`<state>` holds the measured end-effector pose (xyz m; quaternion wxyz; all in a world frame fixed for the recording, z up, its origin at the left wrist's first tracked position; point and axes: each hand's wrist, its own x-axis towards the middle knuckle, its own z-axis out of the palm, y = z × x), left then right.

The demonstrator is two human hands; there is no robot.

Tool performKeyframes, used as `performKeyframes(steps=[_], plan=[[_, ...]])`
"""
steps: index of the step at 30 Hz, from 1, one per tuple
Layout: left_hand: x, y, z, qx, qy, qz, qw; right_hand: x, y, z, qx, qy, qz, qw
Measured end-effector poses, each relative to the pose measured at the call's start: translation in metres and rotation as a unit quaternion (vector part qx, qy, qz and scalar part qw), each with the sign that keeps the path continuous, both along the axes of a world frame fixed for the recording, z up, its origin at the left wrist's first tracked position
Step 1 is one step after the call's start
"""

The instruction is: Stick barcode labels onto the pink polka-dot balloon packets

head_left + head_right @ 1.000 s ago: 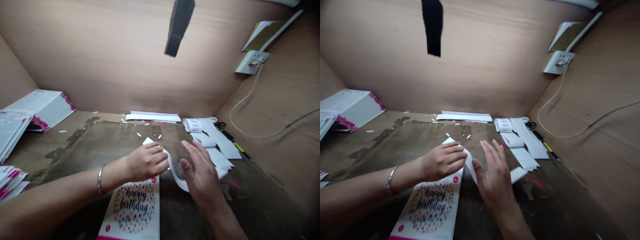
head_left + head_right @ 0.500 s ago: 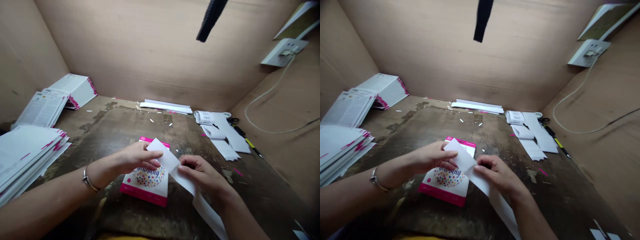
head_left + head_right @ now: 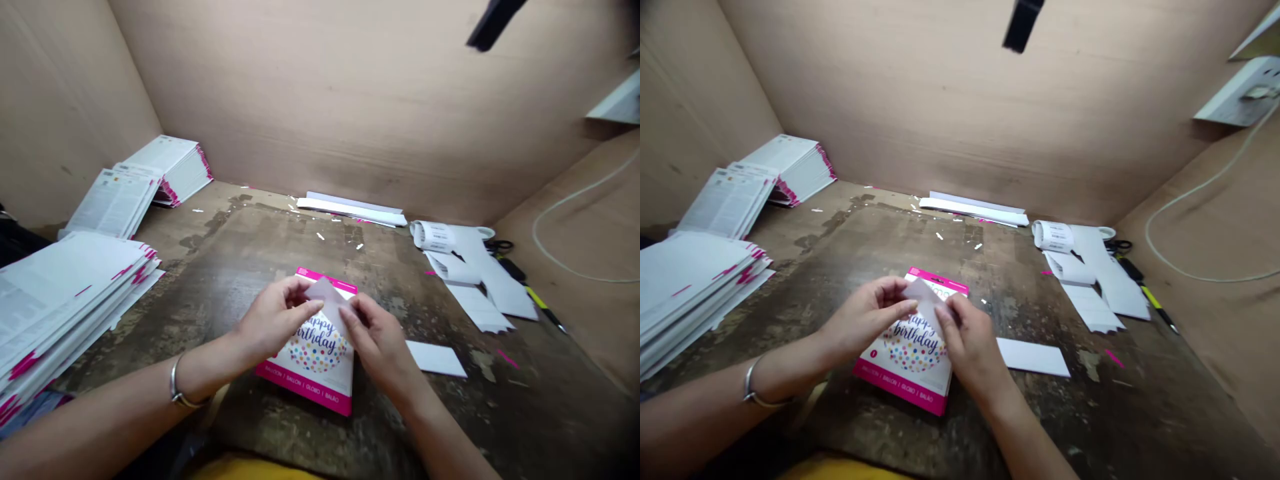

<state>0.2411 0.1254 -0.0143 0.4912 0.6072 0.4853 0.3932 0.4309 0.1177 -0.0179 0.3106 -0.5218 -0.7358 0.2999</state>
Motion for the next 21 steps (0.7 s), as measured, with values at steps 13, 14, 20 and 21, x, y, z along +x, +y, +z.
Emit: performKeyframes(steps=[13, 14, 20, 21], plan=[[-0.026, -0.051, -0.056, 0.431, 0.481, -0.156, 0.748, -0.01, 0.02, -0.017, -0.082, -0.161, 0.009, 0.984], [-0.026, -0.051, -0.057, 0.432, 0.485, -0.159, 0.743, -0.013, 0.022, -0.018, -0.081, -0.169, 0.009, 0.982], [-0.026, -0.05, -0.055, 0.428, 0.497, -0.147, 0.74, -0.029, 0.023, -0.016, -0.062, -0.236, 0.028, 0.969], [-0.027, -0.049, -0.056, 0.43, 0.495, -0.139, 0.742, -0.031, 0.023, -0.016, -0.061, -0.247, 0.027, 0.967]])
